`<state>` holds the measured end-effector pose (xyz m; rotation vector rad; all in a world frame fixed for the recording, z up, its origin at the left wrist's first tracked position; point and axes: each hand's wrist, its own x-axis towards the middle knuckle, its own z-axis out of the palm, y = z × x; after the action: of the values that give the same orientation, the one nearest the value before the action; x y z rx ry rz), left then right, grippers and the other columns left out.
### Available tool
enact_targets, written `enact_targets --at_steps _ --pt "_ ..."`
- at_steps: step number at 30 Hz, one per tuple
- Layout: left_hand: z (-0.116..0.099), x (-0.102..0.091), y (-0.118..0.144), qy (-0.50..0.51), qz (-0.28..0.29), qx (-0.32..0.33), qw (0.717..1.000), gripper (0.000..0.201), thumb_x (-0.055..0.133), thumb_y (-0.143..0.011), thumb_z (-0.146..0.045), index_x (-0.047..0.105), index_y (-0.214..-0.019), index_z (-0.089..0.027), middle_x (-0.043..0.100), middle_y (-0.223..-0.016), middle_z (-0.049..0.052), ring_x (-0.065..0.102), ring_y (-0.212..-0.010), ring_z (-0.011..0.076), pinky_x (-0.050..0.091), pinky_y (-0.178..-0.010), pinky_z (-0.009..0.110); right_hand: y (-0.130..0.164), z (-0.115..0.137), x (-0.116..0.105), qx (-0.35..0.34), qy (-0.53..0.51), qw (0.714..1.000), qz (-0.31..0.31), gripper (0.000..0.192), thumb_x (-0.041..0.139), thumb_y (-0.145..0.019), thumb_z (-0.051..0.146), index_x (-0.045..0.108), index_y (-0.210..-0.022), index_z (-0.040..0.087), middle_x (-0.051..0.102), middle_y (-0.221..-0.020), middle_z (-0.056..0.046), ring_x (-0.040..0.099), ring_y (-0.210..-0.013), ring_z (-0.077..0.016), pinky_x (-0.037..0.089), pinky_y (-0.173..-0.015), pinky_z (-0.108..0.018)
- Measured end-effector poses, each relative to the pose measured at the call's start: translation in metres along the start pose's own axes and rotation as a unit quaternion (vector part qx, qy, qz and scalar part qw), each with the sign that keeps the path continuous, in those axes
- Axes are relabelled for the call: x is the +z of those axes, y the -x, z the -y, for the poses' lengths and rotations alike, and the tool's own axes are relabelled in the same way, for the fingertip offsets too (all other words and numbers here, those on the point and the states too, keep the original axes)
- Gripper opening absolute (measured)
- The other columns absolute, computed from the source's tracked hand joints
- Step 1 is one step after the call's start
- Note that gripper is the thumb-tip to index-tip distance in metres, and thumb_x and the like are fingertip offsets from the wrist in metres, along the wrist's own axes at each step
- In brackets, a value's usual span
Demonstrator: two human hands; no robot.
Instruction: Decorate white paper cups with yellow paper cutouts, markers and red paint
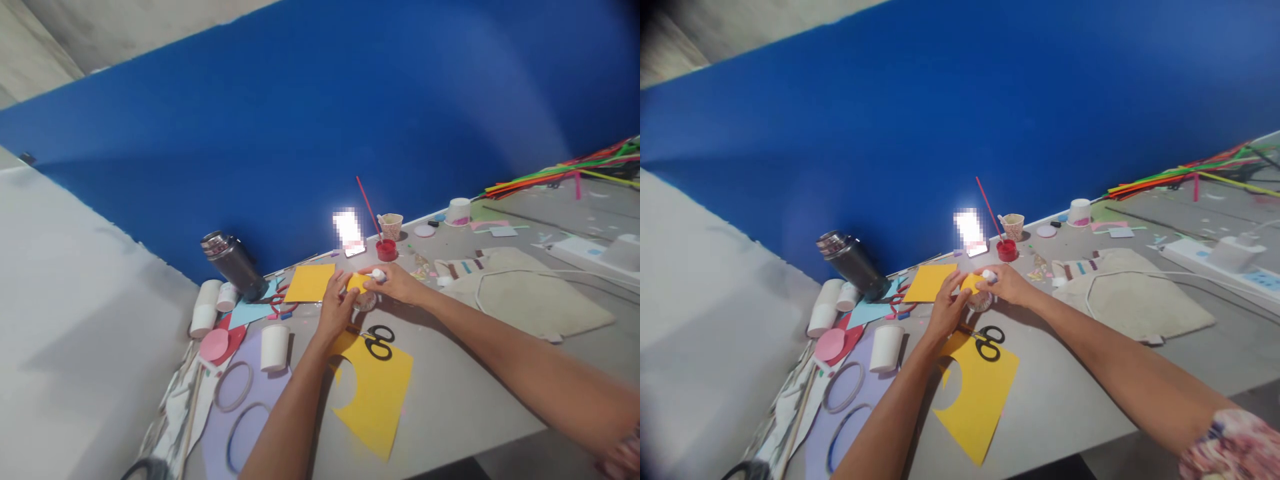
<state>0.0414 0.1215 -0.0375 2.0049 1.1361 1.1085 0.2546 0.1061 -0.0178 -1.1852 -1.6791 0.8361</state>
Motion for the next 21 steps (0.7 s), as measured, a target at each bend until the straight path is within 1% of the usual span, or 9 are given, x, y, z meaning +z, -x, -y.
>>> enact_targets --at_steps 4,6,9,10,13,18,21 --pt "0.003 -0.001 0.002 0.005 0.006 -0.001 1.000 0.038 0.066 -0.096 -0.034 0.070 -0.133 -0.027 0.054 -0.157 0.013 0.048 -0.149 0.0313 0.061 -0.097 0.042 0.000 -0.002 0.000 -0.002 0.006 1.000 0.004 0.045 0.073 -0.083 0.046 0.081 -0.117 0.017 0.081 -0.095 -0.006 0.072 -0.083 -0.0244 0.056 -0.078 -0.034" --pt "0.004 -0.003 0.003 0.004 0.008 0.003 1.000 0.045 0.071 -0.093 -0.032 0.068 -0.137 -0.027 0.049 -0.160 0.014 0.047 -0.149 0.0328 0.061 -0.096 0.043 0.001 -0.001 -0.001 -0.004 0.008 1.000 0.005 0.044 0.073 -0.083 0.044 0.081 -0.117 0.017 0.082 -0.099 -0.006 0.073 -0.087 -0.0253 0.057 -0.080 -0.034" --pt "0.004 -0.006 0.003 -0.022 0.005 0.040 0.999 0.061 0.080 -0.083 -0.028 0.063 -0.142 -0.027 0.046 -0.162 0.014 0.044 -0.151 0.0341 0.058 -0.103 0.049 0.001 0.000 -0.001 -0.008 0.008 1.000 0.004 0.044 0.072 -0.084 0.043 0.079 -0.120 0.018 0.082 -0.107 -0.007 0.074 -0.094 -0.0264 0.057 -0.085 -0.034" --pt "0.004 -0.007 0.003 -0.032 0.002 0.057 0.998 0.062 0.081 -0.082 -0.027 0.062 -0.142 -0.028 0.047 -0.162 0.013 0.044 -0.151 0.0338 0.056 -0.106 0.051 0.002 0.000 -0.001 -0.009 0.009 1.000 0.004 0.045 0.072 -0.084 0.042 0.079 -0.121 0.018 0.082 -0.108 -0.007 0.074 -0.095 -0.0267 0.057 -0.086 -0.035" --pt "0.002 -0.008 0.003 -0.045 -0.009 0.089 0.995 0.056 0.077 -0.083 -0.023 0.065 -0.137 -0.030 0.052 -0.158 0.012 0.048 -0.147 0.0317 0.053 -0.110 0.053 0.002 0.001 -0.001 -0.008 0.012 1.000 0.005 0.044 0.072 -0.085 0.043 0.079 -0.120 0.016 0.082 -0.105 -0.007 0.074 -0.093 -0.0271 0.057 -0.085 -0.035" --pt "-0.003 -0.005 0.003 -0.055 -0.034 0.112 0.992 0.046 0.071 -0.084 -0.015 0.068 -0.129 -0.028 0.060 -0.146 0.011 0.057 -0.137 0.0290 0.055 -0.106 0.049 0.002 0.004 -0.001 -0.007 0.015 1.000 0.010 0.048 0.071 -0.085 0.046 0.080 -0.119 0.014 0.081 -0.094 -0.006 0.072 -0.083 -0.0248 0.057 -0.080 -0.035" --pt "-0.010 -0.004 0.005 -0.072 -0.061 0.145 0.985 0.037 0.072 -0.083 -0.013 0.066 -0.118 -0.024 0.063 -0.130 0.011 0.061 -0.125 0.0268 0.056 -0.102 0.045 0.002 0.006 -0.001 -0.008 0.017 1.000 0.011 0.049 0.072 -0.084 0.049 0.080 -0.118 0.014 0.081 -0.092 -0.006 0.071 -0.080 -0.0238 0.056 -0.078 -0.035"
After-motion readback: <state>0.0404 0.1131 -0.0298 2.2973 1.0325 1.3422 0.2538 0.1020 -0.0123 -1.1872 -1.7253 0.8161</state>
